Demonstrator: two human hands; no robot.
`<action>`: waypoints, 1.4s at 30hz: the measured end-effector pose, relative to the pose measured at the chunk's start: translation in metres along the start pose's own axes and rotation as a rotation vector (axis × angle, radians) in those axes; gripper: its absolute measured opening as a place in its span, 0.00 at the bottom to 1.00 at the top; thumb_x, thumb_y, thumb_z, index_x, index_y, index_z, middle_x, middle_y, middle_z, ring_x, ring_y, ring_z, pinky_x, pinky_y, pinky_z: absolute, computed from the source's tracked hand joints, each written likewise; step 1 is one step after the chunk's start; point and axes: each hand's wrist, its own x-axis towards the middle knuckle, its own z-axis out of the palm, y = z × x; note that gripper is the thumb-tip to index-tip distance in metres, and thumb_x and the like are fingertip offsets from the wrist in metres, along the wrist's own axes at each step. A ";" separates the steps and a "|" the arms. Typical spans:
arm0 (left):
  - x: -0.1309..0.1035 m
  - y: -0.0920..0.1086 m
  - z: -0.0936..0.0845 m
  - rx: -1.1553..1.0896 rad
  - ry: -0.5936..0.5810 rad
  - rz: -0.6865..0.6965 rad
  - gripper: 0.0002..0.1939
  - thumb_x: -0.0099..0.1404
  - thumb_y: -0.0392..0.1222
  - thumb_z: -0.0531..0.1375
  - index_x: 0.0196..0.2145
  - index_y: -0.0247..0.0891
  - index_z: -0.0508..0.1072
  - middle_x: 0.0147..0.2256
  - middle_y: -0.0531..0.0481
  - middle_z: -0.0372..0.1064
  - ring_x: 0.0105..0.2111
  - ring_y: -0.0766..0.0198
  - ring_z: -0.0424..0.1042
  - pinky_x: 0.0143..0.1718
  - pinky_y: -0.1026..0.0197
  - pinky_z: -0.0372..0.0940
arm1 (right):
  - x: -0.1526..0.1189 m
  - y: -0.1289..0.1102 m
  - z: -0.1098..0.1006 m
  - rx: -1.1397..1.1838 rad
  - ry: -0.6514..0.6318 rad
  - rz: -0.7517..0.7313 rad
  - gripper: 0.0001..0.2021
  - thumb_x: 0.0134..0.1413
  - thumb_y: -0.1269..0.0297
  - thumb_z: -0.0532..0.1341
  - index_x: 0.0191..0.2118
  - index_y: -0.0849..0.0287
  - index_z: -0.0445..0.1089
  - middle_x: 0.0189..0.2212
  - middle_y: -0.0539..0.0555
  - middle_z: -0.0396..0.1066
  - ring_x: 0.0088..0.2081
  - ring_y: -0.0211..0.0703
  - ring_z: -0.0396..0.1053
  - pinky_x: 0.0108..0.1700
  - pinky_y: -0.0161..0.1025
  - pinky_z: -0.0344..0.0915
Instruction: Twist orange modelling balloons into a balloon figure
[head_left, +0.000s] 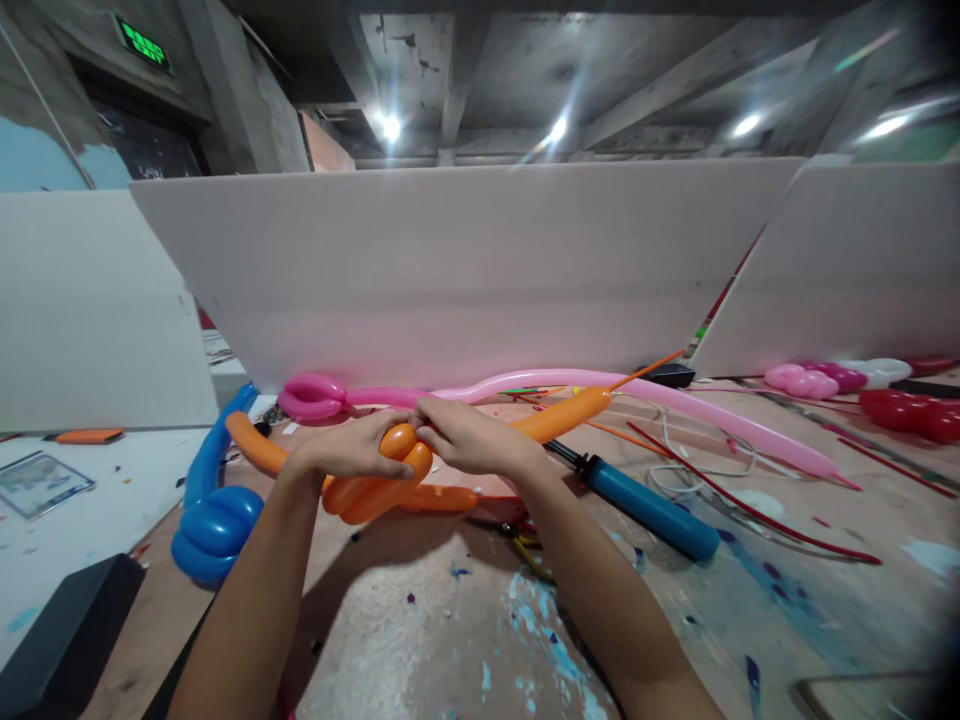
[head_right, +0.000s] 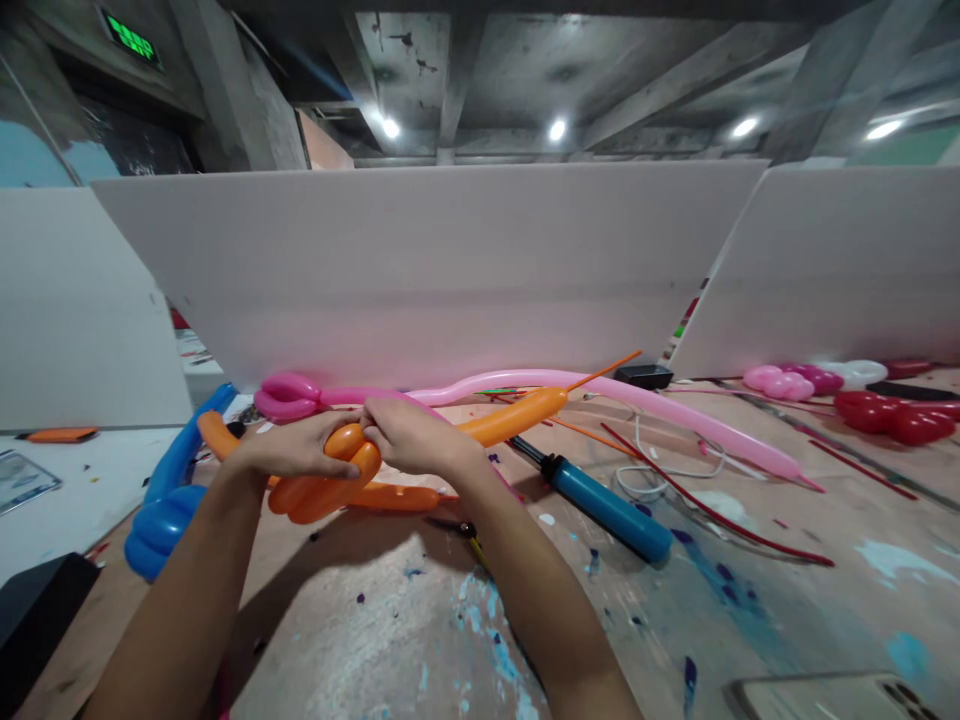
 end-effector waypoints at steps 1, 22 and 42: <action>0.000 0.002 0.000 0.040 -0.060 0.006 0.30 0.47 0.47 0.68 0.49 0.39 0.74 0.43 0.46 0.75 0.42 0.52 0.73 0.42 0.59 0.64 | 0.001 0.002 0.001 0.005 0.000 -0.001 0.04 0.60 0.69 0.52 0.33 0.59 0.60 0.30 0.50 0.65 0.30 0.36 0.60 0.31 0.34 0.54; 0.023 0.028 0.042 0.643 0.761 0.329 0.16 0.56 0.29 0.60 0.41 0.44 0.75 0.49 0.40 0.65 0.54 0.45 0.56 0.54 0.39 0.54 | 0.008 0.034 -0.010 0.327 0.374 0.295 0.10 0.56 0.60 0.54 0.32 0.60 0.67 0.29 0.50 0.69 0.31 0.38 0.65 0.34 0.36 0.59; 0.027 0.060 0.056 -1.250 0.648 0.194 0.13 0.54 0.50 0.68 0.35 0.45 0.77 0.36 0.54 0.74 0.42 0.64 0.72 0.48 0.61 0.66 | 0.010 -0.028 0.011 0.181 0.966 -0.154 0.04 0.58 0.69 0.56 0.36 0.56 0.68 0.38 0.56 0.72 0.42 0.43 0.70 0.45 0.43 0.68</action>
